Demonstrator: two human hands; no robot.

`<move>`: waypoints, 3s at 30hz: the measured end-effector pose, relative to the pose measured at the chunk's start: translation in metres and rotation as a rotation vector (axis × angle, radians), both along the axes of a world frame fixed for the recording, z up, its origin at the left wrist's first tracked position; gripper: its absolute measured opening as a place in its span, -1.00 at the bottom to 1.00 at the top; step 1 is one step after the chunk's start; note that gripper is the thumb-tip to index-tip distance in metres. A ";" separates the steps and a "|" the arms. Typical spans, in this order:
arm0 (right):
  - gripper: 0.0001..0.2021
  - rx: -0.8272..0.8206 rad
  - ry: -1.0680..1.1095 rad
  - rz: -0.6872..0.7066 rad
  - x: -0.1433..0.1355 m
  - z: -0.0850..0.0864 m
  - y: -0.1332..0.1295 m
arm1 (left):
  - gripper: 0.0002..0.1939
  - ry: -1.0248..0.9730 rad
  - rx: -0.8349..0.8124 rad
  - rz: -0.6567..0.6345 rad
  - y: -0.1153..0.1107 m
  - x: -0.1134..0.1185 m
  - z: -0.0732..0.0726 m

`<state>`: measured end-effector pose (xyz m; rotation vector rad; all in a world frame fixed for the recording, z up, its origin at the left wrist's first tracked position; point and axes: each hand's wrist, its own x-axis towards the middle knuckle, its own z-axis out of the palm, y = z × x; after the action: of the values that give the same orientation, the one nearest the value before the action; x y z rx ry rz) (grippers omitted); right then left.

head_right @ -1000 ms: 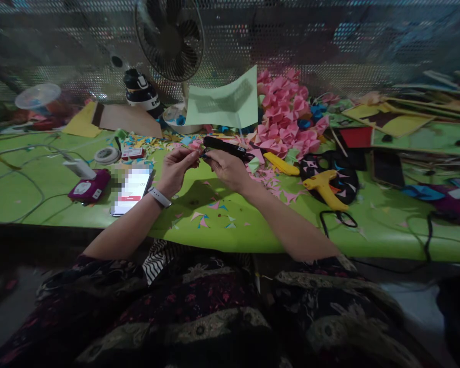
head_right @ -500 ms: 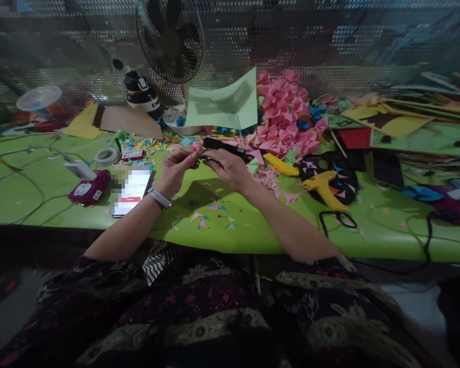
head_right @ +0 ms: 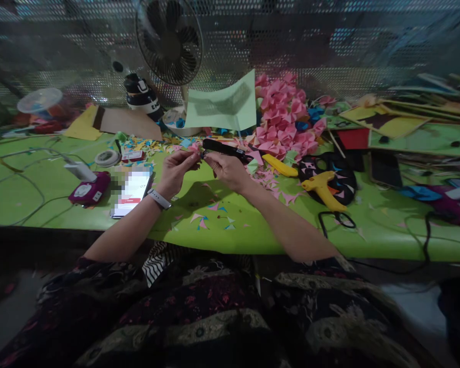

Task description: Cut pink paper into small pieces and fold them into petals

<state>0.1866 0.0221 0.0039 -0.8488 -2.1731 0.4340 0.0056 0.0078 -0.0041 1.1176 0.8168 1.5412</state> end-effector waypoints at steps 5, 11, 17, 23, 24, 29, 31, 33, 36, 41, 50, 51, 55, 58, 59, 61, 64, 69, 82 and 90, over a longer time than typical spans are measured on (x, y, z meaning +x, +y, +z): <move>-0.52 0.070 0.010 -0.017 -0.002 -0.003 0.002 | -0.71 0.029 0.054 0.089 -0.001 0.000 0.002; -0.64 0.105 -0.013 -0.041 0.001 -0.007 0.005 | -0.73 0.043 0.067 0.153 0.002 -0.001 0.001; -0.65 0.067 -0.050 -0.049 0.004 -0.004 0.006 | -0.70 -0.047 0.042 0.193 0.010 -0.006 -0.002; -0.65 -0.048 -0.043 -0.012 0.002 0.003 0.000 | -0.71 -0.092 -0.055 0.166 0.014 -0.008 -0.003; -0.65 -0.073 -0.038 -0.007 0.002 0.003 0.000 | -0.71 -0.092 -0.070 0.161 0.014 -0.008 -0.003; -0.64 -0.220 0.053 -0.049 0.003 0.004 0.002 | -0.72 -0.083 -0.107 0.080 0.011 -0.010 -0.003; -0.62 -0.213 0.067 -0.080 0.003 0.004 0.002 | -0.73 -0.082 -0.090 0.054 0.009 -0.010 -0.002; -0.63 -0.172 0.039 -0.097 0.003 0.005 0.001 | -0.74 -0.090 -0.078 0.045 0.009 -0.010 -0.002; -0.68 -0.122 -0.028 -0.098 0.003 0.005 0.000 | -0.75 -0.108 -0.095 0.065 0.009 -0.009 -0.001; -0.78 -0.047 -0.089 -0.141 0.003 0.005 0.000 | -0.78 -0.070 -0.117 0.100 0.011 -0.009 -0.001; -0.55 -0.610 0.063 -0.020 0.001 0.016 -0.005 | -0.81 -0.081 -0.090 0.044 0.012 -0.011 -0.003; -0.54 -0.604 0.055 -0.024 0.001 0.016 -0.005 | -0.81 -0.089 -0.089 0.039 0.012 -0.011 -0.003; -0.62 -0.382 0.035 -0.164 0.001 0.014 -0.004 | -0.84 -0.076 -0.085 0.039 0.010 -0.010 -0.003; -0.59 -0.360 0.049 -0.207 0.000 0.014 -0.004 | -0.83 -0.057 -0.059 0.063 0.009 -0.008 -0.002; -0.58 -0.410 0.069 -0.193 -0.001 0.015 -0.005 | -0.82 -0.054 -0.056 0.072 0.009 -0.008 -0.002; -0.58 -0.562 0.108 -0.133 -0.002 0.017 -0.008 | -0.80 -0.051 -0.069 0.079 0.008 -0.007 -0.002; -0.61 -0.692 0.135 -0.077 -0.004 0.019 -0.010 | -0.78 -0.050 -0.101 0.061 0.008 -0.007 -0.001; -0.73 -0.619 0.114 -0.129 -0.004 0.016 -0.007 | -0.75 -0.080 -0.131 0.175 0.012 -0.011 0.000; -0.82 -0.078 -0.062 -0.306 0.004 0.006 0.004 | -0.82 0.105 -0.049 0.066 0.007 -0.005 -0.004; -0.69 0.199 -0.196 -0.206 -0.002 0.006 -0.010 | -0.85 0.389 0.134 -0.006 0.004 -0.003 -0.010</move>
<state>0.1844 0.0121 0.0096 -1.0248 -2.2305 0.0310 0.0026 0.0121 -0.0142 1.5470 0.9755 1.4085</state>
